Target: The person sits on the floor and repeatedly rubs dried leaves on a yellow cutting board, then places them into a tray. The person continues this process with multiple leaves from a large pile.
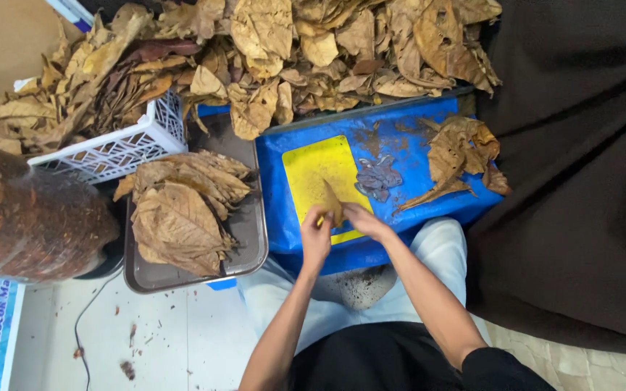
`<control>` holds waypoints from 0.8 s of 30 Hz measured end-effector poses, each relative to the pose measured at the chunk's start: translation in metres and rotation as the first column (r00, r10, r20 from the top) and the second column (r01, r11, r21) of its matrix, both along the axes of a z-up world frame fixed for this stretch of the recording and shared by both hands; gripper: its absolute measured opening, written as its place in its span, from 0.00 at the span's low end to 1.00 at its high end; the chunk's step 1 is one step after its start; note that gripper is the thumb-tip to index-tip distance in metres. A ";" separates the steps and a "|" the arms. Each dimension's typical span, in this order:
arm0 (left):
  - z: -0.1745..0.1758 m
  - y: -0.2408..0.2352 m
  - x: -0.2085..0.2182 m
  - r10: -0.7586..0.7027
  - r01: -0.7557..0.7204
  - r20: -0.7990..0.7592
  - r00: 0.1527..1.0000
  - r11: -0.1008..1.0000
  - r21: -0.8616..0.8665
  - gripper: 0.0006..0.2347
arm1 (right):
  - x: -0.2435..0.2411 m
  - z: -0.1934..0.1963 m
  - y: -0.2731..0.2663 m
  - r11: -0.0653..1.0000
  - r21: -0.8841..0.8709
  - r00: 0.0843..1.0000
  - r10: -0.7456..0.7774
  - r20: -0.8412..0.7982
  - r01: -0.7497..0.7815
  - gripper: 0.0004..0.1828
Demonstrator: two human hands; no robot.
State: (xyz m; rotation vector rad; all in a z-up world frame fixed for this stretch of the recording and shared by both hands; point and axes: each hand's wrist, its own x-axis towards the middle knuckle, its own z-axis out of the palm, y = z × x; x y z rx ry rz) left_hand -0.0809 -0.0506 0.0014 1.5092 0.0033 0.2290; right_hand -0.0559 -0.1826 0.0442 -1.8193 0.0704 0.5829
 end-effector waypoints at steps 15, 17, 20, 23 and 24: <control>-0.007 0.015 0.050 0.173 -0.341 0.299 0.939 0.593 0.730 0.29 | 0.058 -0.146 -0.015 0.973 -0.066 0.931 -0.192 0.309 0.223 0.12; -0.029 0.010 0.045 0.007 -0.209 0.232 0.973 0.466 0.860 0.25 | 0.066 -0.146 -0.013 0.950 -0.210 0.934 -0.155 0.322 0.230 0.14; -0.053 0.009 0.029 -0.152 -0.008 0.042 0.988 0.222 0.975 0.23 | 0.026 -0.071 -0.007 0.861 -0.451 0.907 -0.028 0.419 0.234 0.19; -0.044 0.010 0.029 -0.139 0.095 -0.082 0.987 0.093 0.991 0.25 | 0.021 -0.026 -0.006 0.818 -0.541 0.814 0.175 0.554 0.193 0.24; -0.039 0.011 0.027 -0.118 0.156 -0.150 0.982 0.046 0.987 0.26 | 0.023 -0.025 -0.007 0.824 -0.553 0.769 0.274 0.578 0.122 0.25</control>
